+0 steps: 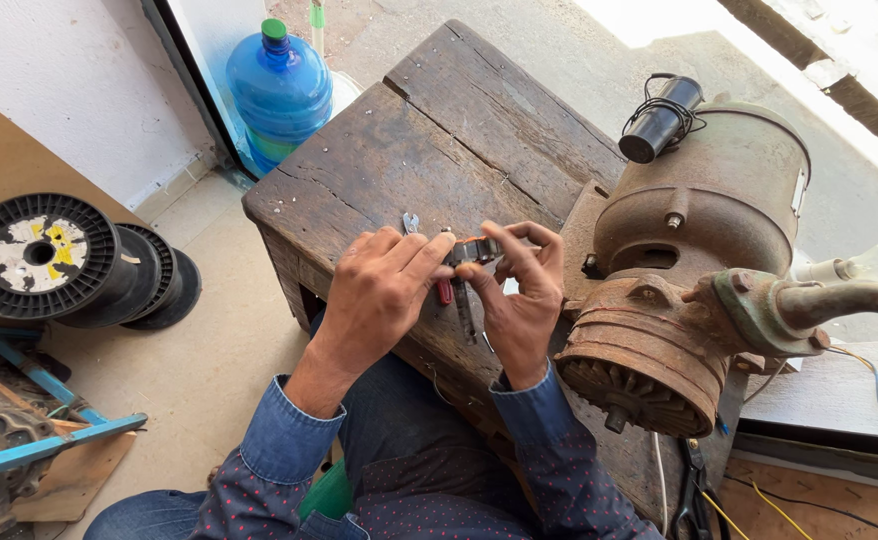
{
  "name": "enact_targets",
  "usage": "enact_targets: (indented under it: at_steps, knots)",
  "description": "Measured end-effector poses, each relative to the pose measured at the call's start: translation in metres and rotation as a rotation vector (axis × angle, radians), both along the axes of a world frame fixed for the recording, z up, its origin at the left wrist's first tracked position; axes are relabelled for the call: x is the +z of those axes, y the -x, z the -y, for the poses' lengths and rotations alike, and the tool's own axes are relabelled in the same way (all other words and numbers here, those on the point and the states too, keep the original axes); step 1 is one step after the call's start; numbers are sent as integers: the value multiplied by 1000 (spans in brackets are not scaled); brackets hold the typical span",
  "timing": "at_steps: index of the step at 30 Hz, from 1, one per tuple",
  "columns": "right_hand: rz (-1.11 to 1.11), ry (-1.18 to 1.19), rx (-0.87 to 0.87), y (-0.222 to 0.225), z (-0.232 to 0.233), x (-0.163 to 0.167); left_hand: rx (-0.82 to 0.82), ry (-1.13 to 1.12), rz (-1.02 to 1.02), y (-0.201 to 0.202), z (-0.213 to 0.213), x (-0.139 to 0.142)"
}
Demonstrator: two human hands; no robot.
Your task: The person inserts small white rectangular insulating pieces into the slots of a motor armature. They repeatedly pick up the pieces, place them into the slots, and adjust them by hand.
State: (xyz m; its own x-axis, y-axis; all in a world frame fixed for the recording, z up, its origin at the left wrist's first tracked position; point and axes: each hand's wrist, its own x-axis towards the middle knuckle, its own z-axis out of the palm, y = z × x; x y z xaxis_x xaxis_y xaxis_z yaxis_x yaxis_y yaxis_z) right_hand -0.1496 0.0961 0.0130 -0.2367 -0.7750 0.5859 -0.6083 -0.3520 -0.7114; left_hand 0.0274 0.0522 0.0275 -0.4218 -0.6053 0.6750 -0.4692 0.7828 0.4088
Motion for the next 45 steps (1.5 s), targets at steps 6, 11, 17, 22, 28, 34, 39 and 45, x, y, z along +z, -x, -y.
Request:
enact_targets:
  at_steps: [6, 11, 17, 22, 28, 34, 39, 45]
  knots:
    - [-8, -61, 64, 2, -13, 6, 5, -20, -37, -3, -5, -4]
    - [9, -55, 27, 0, -15, 3, 33, -16, -55, -4, -10, -2]
    - [35, -46, 80, 2, -16, 5, 52, -41, -72, -3, -15, -1]
    - [-56, -85, 72, 4, -24, 8, 105, -67, -99, 1, -22, -3]
    - [-58, -58, 54, 2, -24, 7, 110, -23, -96, 2, -25, -2]
    - [-138, 4, 68, 3, -24, 4, 96, -26, -72, 1, -24, -5]
    - [-147, -4, 21, 2, -25, -1, 63, -13, -68, 0, -24, -9]
    - [-184, 26, -4, 2, -28, -5, 74, 1, -58, 0, -24, -10]
